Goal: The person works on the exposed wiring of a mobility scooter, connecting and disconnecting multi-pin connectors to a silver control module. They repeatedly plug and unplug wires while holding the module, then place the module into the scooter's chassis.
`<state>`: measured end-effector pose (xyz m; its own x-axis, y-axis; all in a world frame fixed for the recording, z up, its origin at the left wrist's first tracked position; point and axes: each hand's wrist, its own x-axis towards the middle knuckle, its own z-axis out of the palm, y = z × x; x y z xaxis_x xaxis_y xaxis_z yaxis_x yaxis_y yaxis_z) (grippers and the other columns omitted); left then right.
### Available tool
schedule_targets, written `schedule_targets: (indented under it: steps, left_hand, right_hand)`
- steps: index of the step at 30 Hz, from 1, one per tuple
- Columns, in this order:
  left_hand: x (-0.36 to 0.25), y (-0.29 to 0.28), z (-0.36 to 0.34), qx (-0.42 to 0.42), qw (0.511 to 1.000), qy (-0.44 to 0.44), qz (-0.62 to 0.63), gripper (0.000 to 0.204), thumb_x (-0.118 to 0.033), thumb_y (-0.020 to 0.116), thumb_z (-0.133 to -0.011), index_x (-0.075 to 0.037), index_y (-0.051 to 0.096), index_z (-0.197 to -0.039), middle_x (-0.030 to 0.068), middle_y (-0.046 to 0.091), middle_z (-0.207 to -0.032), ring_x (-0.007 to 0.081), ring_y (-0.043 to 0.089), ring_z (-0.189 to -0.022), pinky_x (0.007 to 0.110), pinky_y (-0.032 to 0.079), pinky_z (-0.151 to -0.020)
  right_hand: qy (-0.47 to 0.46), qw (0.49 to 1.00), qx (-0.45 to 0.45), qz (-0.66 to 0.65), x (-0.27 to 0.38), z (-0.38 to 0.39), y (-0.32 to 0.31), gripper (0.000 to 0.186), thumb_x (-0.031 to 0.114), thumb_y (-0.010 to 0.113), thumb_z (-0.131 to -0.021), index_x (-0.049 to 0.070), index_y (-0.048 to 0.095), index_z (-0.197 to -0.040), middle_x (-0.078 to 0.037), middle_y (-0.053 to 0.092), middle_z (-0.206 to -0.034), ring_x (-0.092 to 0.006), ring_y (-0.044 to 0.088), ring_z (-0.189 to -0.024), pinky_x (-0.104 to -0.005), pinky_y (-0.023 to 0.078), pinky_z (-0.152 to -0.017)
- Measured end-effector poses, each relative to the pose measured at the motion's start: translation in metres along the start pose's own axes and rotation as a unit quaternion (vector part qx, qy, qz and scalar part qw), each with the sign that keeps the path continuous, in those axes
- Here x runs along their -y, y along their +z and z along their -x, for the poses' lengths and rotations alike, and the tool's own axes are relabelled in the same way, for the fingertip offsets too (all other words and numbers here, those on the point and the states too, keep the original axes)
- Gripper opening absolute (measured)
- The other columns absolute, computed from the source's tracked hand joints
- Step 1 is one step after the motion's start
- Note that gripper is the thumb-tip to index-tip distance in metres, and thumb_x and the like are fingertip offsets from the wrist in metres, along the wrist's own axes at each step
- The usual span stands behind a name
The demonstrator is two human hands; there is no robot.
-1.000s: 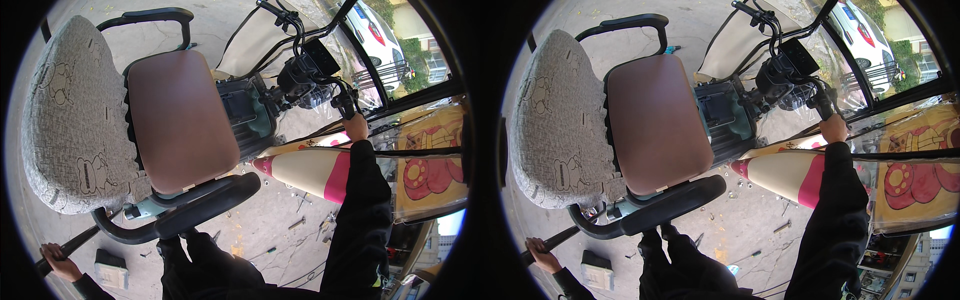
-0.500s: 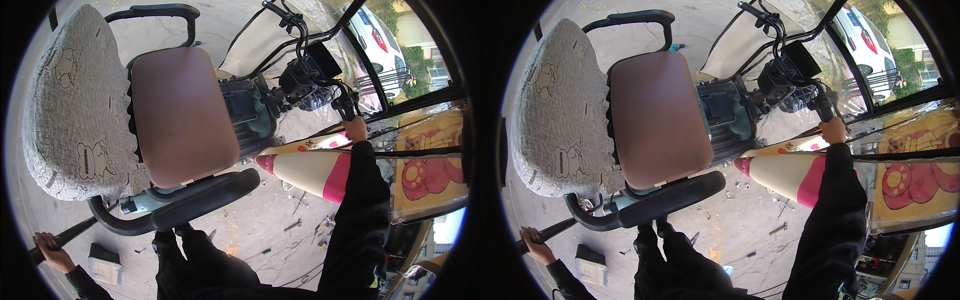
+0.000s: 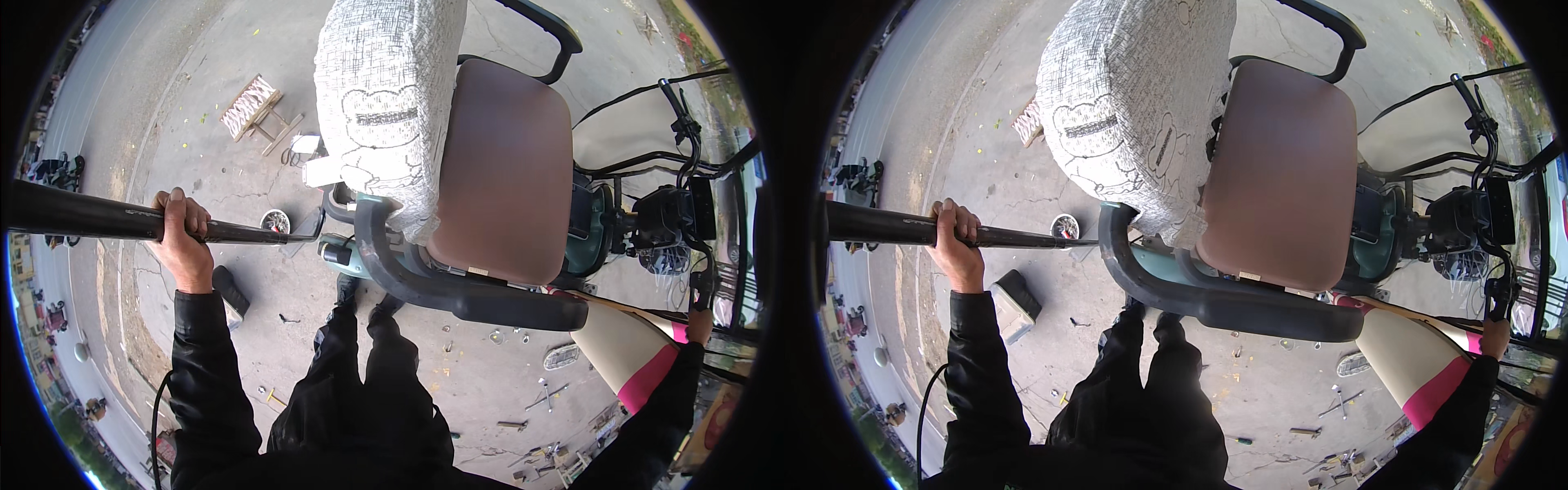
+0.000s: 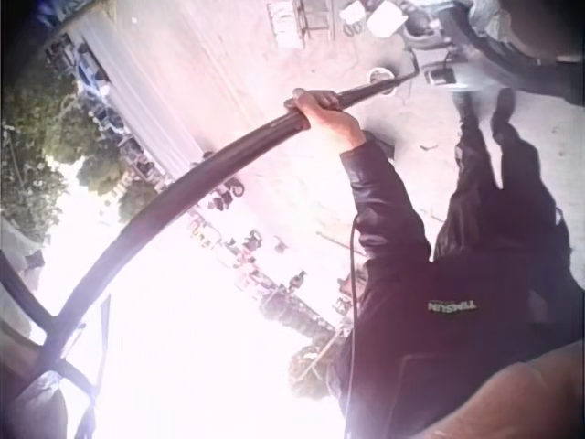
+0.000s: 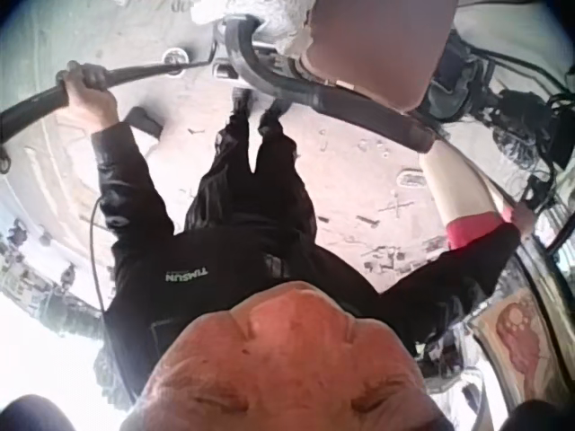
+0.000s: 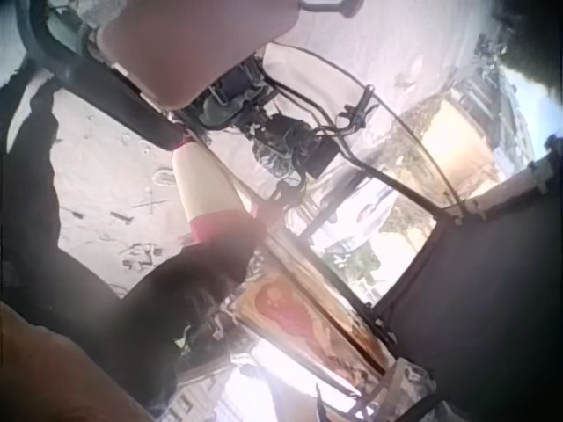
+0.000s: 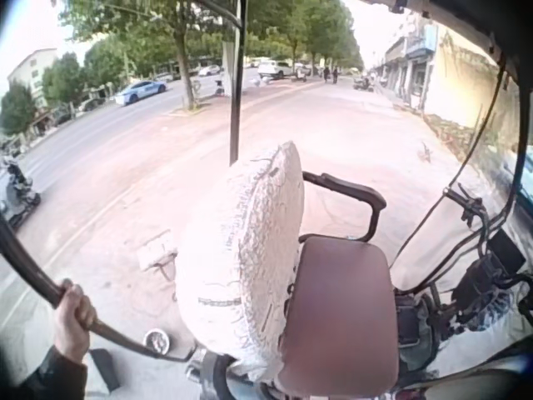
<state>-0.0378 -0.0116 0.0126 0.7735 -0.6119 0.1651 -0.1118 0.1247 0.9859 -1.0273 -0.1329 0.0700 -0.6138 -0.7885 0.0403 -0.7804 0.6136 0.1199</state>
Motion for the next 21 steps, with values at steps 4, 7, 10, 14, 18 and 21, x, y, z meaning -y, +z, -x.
schedule_targets:
  steps: [4, 7, 10, 14, 18, 21]
  left_hand:
    - [-0.007, 0.004, -0.001, 0.009, 1.000, 0.001, -0.004, 0.032, -0.013, 0.067, -0.095, -0.012, 0.044, -0.073, -0.0022, 0.041, -0.059, 0.0084, 0.038, -0.051, 0.027, 0.037, -0.054]
    - [-0.009, 0.001, 0.001, 0.042, 0.999, -0.015, -0.008, 0.033, -0.014, 0.070, -0.095, -0.012, 0.045, -0.074, -0.0020, 0.042, -0.062, 0.0093, 0.041, -0.055, 0.028, 0.039, -0.057]
    - [-0.008, -0.009, -0.002, 0.095, 0.995, -0.025, -0.027, 0.036, -0.014, 0.074, -0.094, -0.011, 0.046, -0.071, -0.0015, 0.047, -0.063, 0.0094, 0.047, -0.058, 0.028, 0.045, -0.060]
    - [-0.021, -0.037, -0.012, 0.253, 0.962, -0.031, -0.100, 0.034, -0.027, 0.082, -0.093, -0.003, 0.060, -0.085, 0.0003, 0.062, -0.075, 0.0107, 0.061, -0.072, 0.026, 0.047, -0.065]
    - [-0.046, -0.067, -0.044, 0.479, 0.853, -0.080, -0.190, 0.043, -0.025, 0.077, -0.097, -0.001, 0.061, -0.129, 0.0116, 0.068, -0.118, 0.0219, 0.065, -0.113, 0.041, 0.052, -0.104]
    - [-0.046, -0.082, -0.074, 0.576, 0.797, -0.040, -0.176, 0.050, -0.018, 0.073, -0.099, 0.000, 0.056, -0.143, 0.0163, 0.063, -0.138, 0.0281, 0.062, -0.125, 0.044, 0.051, -0.109]
  right_hand:
    - [-0.006, 0.983, 0.073, -0.171, 0.002, -0.006, -0.001, 0.030, 0.029, 0.071, -0.086, 0.002, 0.059, -0.081, -0.007, 0.051, -0.064, -0.0227, 0.052, -0.050, -0.0362, 0.036, -0.043]
    - [-0.164, 0.967, -0.166, 0.102, 0.026, 0.008, 0.009, 0.047, 0.035, 0.073, -0.092, -0.006, 0.060, -0.111, -0.024, 0.070, -0.097, -0.0428, 0.069, -0.087, -0.0508, 0.055, -0.073]
    - [-0.237, 0.937, -0.257, 0.015, 0.069, 0.031, 0.027, 0.061, 0.027, 0.068, -0.099, -0.008, 0.046, -0.144, -0.031, 0.058, -0.138, -0.0480, 0.054, -0.129, -0.0492, 0.043, -0.109]
    - [-0.254, 0.929, -0.095, -0.252, 0.140, 0.098, 0.038, 0.053, 0.016, 0.062, -0.104, -0.008, 0.046, -0.148, -0.027, 0.055, -0.149, -0.0363, 0.052, -0.140, -0.0416, 0.039, -0.117]
    - [-0.196, 0.881, -0.086, -0.422, 0.228, 0.232, 0.021, 0.046, 0.015, 0.060, -0.105, -0.008, 0.052, -0.144, -0.023, 0.061, -0.142, -0.0293, 0.059, -0.132, -0.0380, 0.043, -0.112]
    - [-0.162, 0.875, -0.180, -0.420, 0.301, 0.372, 0.004, 0.045, 0.017, 0.062, -0.105, -0.009, 0.052, -0.141, -0.022, 0.065, -0.134, -0.0287, 0.063, -0.124, -0.0373, 0.046, -0.109]
